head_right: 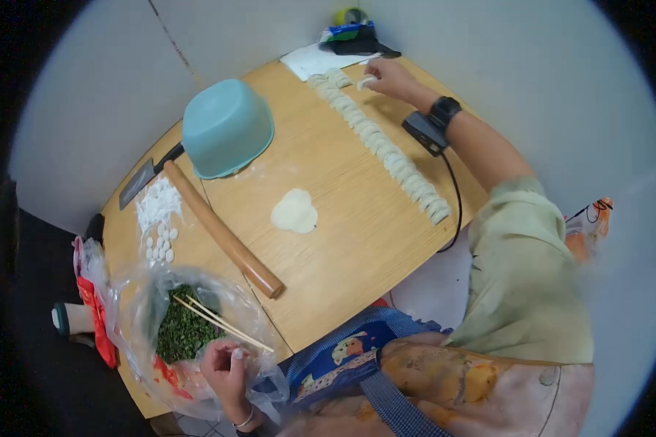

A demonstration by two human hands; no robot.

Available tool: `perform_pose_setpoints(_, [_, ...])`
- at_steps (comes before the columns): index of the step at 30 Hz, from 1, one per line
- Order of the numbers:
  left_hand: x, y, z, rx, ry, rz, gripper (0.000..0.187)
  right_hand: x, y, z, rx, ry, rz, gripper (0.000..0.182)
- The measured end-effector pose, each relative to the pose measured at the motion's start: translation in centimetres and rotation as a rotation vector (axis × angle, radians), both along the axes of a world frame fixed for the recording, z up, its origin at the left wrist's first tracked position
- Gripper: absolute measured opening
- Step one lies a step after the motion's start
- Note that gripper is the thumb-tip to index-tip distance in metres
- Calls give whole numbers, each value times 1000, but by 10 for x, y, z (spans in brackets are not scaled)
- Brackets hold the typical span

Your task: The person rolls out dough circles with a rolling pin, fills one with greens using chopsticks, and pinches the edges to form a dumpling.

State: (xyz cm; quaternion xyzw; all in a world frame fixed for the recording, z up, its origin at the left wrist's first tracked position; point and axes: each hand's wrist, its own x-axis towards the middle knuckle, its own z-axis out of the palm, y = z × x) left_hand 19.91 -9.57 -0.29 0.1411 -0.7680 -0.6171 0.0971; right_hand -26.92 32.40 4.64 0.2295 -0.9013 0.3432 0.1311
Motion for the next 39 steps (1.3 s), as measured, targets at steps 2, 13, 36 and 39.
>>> perform_pose_setpoints(2, [-1, 0, -1, -8, -3, 3, 11, -10, 3, -8, -25, 32, 31, 24])
perform_pose_setpoints(13, [-4, 1, 5, -36, -57, 28, 13, -34, -21, -29, -11, -2, -45, 24])
perform_pose_setpoints(36, [-5, 3, 5, -40, -21, 40, 14, -32, -28, -28, 61, -2, -107, 17])
perform_pose_setpoints(39, [-7, 4, 7, -35, -17, 38, 13, -35, -28, -28, 80, 13, -114, 17])
